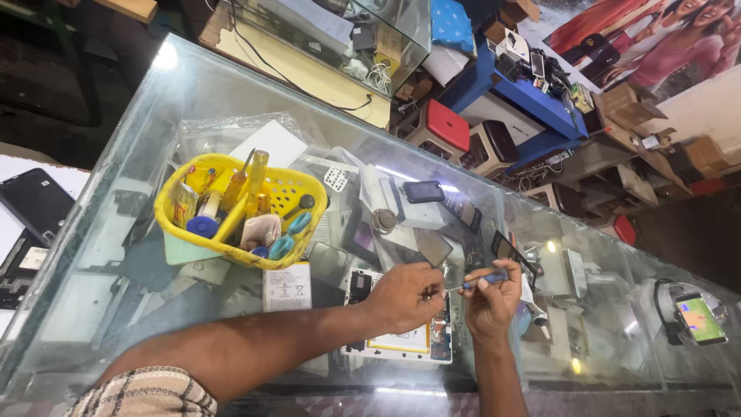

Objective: The person uses a screwdriver to remove screws from a white tablet, then uses a prying tool to lift the screen assembly. They disconnect the battery connector and place the screen aside, then continue to unscrew internal components.

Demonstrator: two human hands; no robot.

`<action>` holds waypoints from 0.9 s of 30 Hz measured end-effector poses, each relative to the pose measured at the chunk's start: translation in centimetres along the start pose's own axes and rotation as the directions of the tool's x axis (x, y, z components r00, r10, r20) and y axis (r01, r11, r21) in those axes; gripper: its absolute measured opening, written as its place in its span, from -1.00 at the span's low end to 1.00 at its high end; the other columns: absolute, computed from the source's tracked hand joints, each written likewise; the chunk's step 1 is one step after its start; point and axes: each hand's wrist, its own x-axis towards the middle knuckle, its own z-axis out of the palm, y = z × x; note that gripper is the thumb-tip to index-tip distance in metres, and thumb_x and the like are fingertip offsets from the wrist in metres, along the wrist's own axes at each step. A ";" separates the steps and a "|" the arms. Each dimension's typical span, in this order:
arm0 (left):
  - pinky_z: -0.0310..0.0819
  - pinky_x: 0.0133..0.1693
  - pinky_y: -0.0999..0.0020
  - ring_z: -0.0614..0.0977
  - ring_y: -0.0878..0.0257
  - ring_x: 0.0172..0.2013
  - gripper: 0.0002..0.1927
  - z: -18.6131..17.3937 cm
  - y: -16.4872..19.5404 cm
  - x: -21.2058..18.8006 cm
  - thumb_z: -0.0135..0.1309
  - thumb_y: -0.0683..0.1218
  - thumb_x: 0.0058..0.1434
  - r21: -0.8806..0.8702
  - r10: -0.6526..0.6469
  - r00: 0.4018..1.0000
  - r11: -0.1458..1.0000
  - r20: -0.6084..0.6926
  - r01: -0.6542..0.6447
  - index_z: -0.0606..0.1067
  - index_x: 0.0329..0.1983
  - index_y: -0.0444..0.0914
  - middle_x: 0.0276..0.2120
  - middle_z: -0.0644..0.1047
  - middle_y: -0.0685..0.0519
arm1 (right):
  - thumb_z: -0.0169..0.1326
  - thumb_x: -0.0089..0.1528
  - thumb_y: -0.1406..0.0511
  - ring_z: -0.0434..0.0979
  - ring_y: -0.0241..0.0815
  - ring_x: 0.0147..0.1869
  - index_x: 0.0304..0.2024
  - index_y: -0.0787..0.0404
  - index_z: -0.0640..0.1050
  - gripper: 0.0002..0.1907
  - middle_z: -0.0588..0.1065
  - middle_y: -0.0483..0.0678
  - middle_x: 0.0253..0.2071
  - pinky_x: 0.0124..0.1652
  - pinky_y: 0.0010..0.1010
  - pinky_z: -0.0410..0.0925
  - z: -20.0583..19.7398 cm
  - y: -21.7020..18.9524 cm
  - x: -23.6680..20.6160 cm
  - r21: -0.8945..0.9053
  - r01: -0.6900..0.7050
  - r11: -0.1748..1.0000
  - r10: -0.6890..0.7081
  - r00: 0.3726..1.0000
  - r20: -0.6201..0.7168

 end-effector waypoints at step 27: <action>0.54 -0.34 0.20 0.70 0.12 -0.44 -0.74 1.2 -1.3 0.4 0.21 0.08 0.21 0.077 -0.214 0.974 0.975 0.067 0.209 0.61 -0.30 -0.22 -0.39 0.66 -0.01 | 0.19 0.30 0.42 0.57 -0.23 -0.31 0.15 0.20 0.27 -0.54 0.58 0.17 -0.22 -0.24 -0.42 0.49 -1.4 -0.7 -0.8 -0.400 0.187 0.897 -0.171 0.982 0.076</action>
